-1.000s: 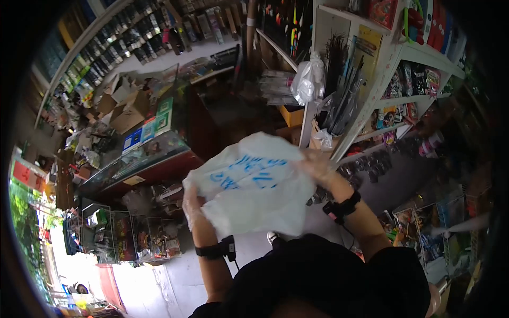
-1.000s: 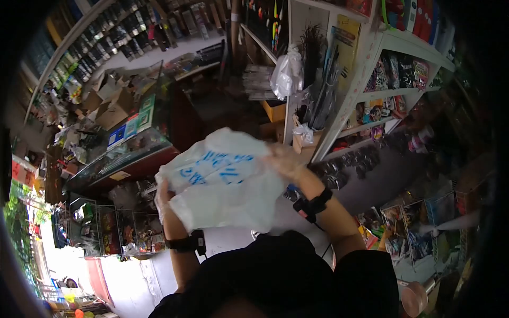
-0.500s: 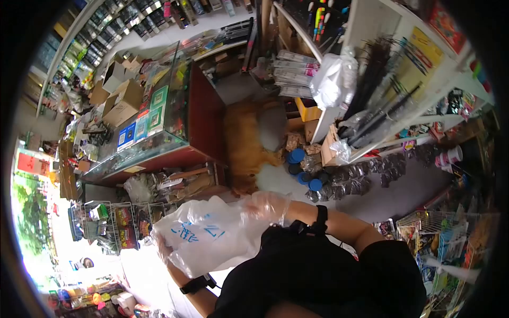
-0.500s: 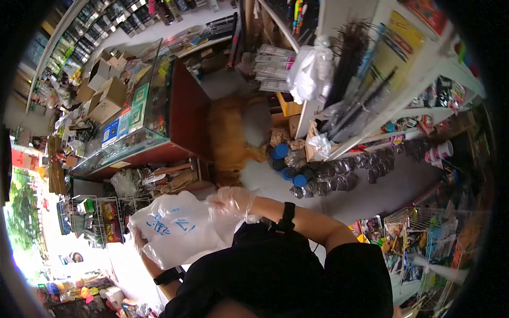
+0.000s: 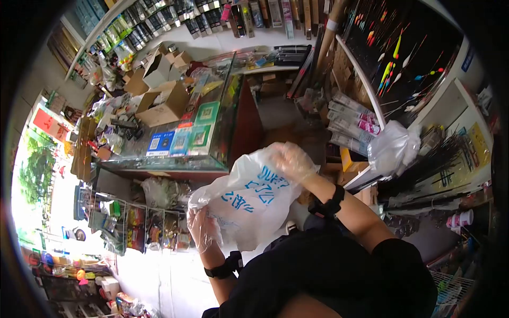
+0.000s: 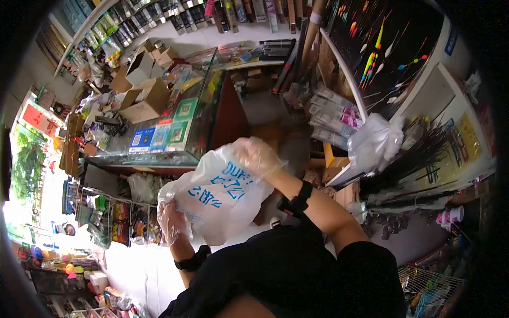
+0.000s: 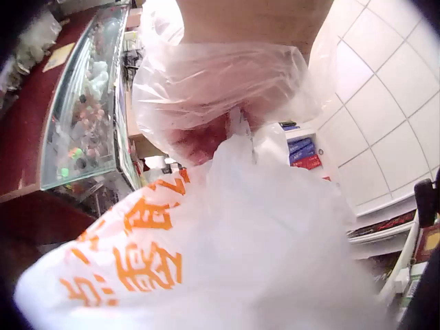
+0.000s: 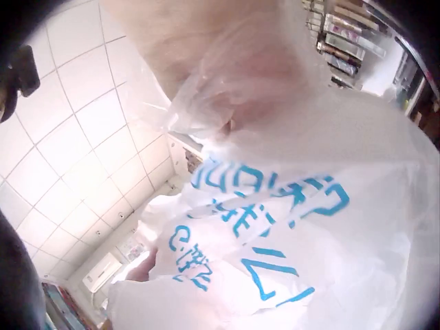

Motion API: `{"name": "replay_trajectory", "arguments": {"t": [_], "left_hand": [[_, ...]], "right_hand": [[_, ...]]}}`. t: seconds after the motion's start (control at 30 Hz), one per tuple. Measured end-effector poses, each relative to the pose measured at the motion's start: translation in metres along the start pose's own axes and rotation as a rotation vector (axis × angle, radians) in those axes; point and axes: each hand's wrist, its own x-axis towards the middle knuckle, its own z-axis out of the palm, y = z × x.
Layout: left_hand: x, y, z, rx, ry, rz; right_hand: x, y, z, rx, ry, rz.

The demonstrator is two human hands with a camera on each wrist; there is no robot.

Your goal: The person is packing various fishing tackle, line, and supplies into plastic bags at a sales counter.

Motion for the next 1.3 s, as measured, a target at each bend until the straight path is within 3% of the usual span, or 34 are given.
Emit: {"name": "replay_trajectory", "arguments": {"t": [0.03, 0.07, 0.1, 0.13, 0.2, 0.33, 0.37, 0.47, 0.53, 0.63, 0.73, 0.87, 0.93, 1.0, 1.03, 1.1, 1.2, 1.3], "left_hand": [[0.005, 0.003, 0.008, 0.04, -0.003, 0.009], [0.007, 0.012, 0.015, 0.059, 0.017, -0.026], [0.014, 0.013, 0.019, -0.078, -0.101, -0.023], [0.023, 0.013, 0.02, 0.1, -0.146, -0.038], [0.048, -0.01, 0.018, 0.192, -0.192, -0.007], [0.074, -0.017, 0.053, 0.04, -0.369, -0.021], [0.087, -0.021, 0.057, 0.18, -0.42, -0.034], [0.102, -0.012, 0.091, 0.31, -0.402, 0.01], [0.124, -0.023, 0.106, 0.302, -0.392, 0.024], [0.18, -0.036, 0.163, 0.514, -0.247, 0.265], [0.246, -0.048, 0.234, 1.138, -0.031, 0.623], [0.302, -0.056, 0.306, 1.554, 0.142, 0.43], [0.356, -0.116, 0.269, 1.702, 0.337, 0.54], [0.335, -0.083, 0.29, 1.772, 0.272, 0.393], [0.334, -0.077, 0.3, 1.769, 0.281, 0.38], [0.335, -0.073, 0.309, 1.752, 0.305, 0.227], [0.348, -0.1, 0.289, 1.72, 0.432, 0.21], [0.352, -0.104, 0.273, 1.684, 0.401, 0.188]], "right_hand": [[0.01, 0.0, -0.008, 0.085, 0.17, 0.055], [0.025, 0.022, -0.007, 0.231, 0.389, -0.029], [0.044, 0.046, -0.014, 0.338, 0.394, 0.092], [0.063, 0.056, -0.025, 0.449, 0.398, 0.218], [0.088, 0.069, -0.037, 0.391, 0.417, 0.25], [0.128, 0.053, -0.058, 0.293, 0.488, 0.252], [0.143, 0.062, -0.064, 0.295, 0.488, 0.256], [0.204, 0.093, -0.098, 0.322, 0.455, 0.248], [0.246, 0.116, -0.124, 0.159, 0.415, 0.281], [0.339, 0.176, -0.164, 0.015, 0.343, 0.183], [0.424, 0.206, -0.208, -0.054, 0.329, 0.045], [0.524, 0.224, -0.269, -0.239, 0.227, -0.018], [0.588, 0.252, -0.29, -0.215, 0.275, -0.046], [0.633, 0.277, -0.3, -0.108, 0.256, -0.188], [0.644, 0.254, -0.314, -0.103, 0.192, -0.063], [0.69, 0.269, -0.32, -0.13, 0.193, -0.096], [0.749, 0.28, -0.327, -0.119, 0.156, -0.112], [0.791, 0.294, -0.329, -0.065, 0.075, -0.192]]}}
